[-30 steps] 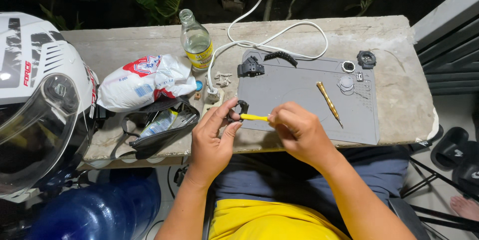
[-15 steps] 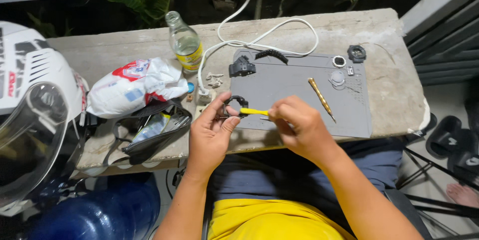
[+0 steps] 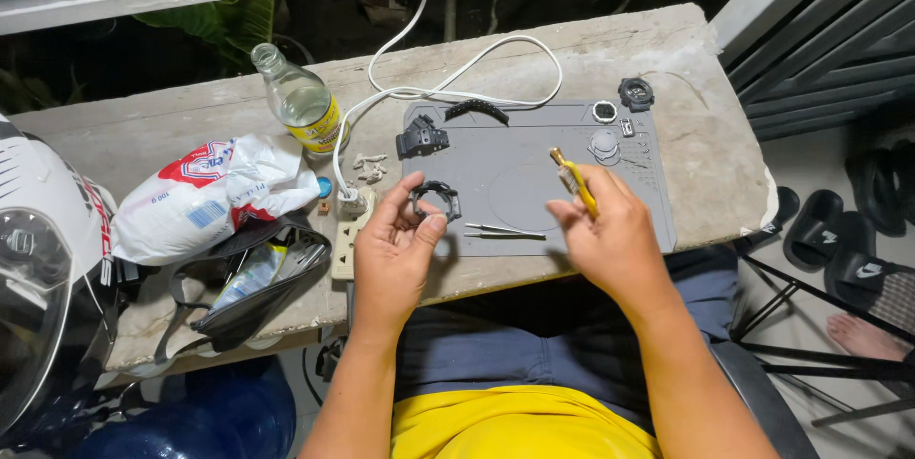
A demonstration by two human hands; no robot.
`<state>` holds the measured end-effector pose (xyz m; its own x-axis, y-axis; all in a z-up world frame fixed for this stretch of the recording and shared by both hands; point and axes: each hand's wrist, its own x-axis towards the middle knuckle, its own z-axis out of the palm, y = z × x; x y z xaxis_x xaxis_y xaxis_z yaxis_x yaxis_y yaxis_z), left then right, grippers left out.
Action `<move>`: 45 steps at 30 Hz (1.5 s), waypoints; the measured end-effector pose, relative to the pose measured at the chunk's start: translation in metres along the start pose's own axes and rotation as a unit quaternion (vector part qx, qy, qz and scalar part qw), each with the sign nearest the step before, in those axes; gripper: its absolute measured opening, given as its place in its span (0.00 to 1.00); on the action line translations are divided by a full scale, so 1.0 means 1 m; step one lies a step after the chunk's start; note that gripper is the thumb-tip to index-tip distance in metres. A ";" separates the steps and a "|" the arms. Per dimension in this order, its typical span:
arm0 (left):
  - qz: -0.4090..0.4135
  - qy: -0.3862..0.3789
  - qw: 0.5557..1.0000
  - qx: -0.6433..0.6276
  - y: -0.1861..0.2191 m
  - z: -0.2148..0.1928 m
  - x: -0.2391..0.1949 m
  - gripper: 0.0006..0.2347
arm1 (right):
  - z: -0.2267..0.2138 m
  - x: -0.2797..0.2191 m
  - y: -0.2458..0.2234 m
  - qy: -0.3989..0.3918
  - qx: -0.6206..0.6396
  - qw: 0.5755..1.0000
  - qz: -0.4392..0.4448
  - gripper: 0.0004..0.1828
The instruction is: The person cleans a disassembled watch case using a small brush and tweezers. They scrub the interior and exterior surfaces, then use tweezers to pick at small crevices and remove debris.
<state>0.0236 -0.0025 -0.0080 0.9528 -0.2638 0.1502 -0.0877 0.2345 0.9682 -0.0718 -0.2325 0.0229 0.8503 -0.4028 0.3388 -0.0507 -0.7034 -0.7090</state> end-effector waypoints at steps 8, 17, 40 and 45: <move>-0.038 -0.048 0.997 -0.048 -0.015 0.032 0.004 0.22 | -0.043 0.031 0.075 0.104 0.308 0.921 0.217 0.21; -0.066 -0.054 0.996 -0.015 -0.017 0.049 0.011 0.22 | -0.007 0.073 0.085 0.093 0.373 0.899 0.208 0.19; -0.127 -0.077 0.988 -0.034 -0.031 0.112 0.029 0.23 | -0.012 -0.013 0.068 0.033 0.180 0.956 0.229 0.12; -0.139 -0.056 0.987 -0.052 -0.035 0.121 0.044 0.23 | 0.007 0.015 0.063 0.011 0.227 0.945 0.234 0.09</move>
<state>0.0331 -0.1350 -0.0111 0.8972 -0.4320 -0.0913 0.2087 0.2326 0.9499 -0.0585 -0.2786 -0.0212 0.7787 -0.6236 -0.0689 -0.1844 -0.1225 -0.9752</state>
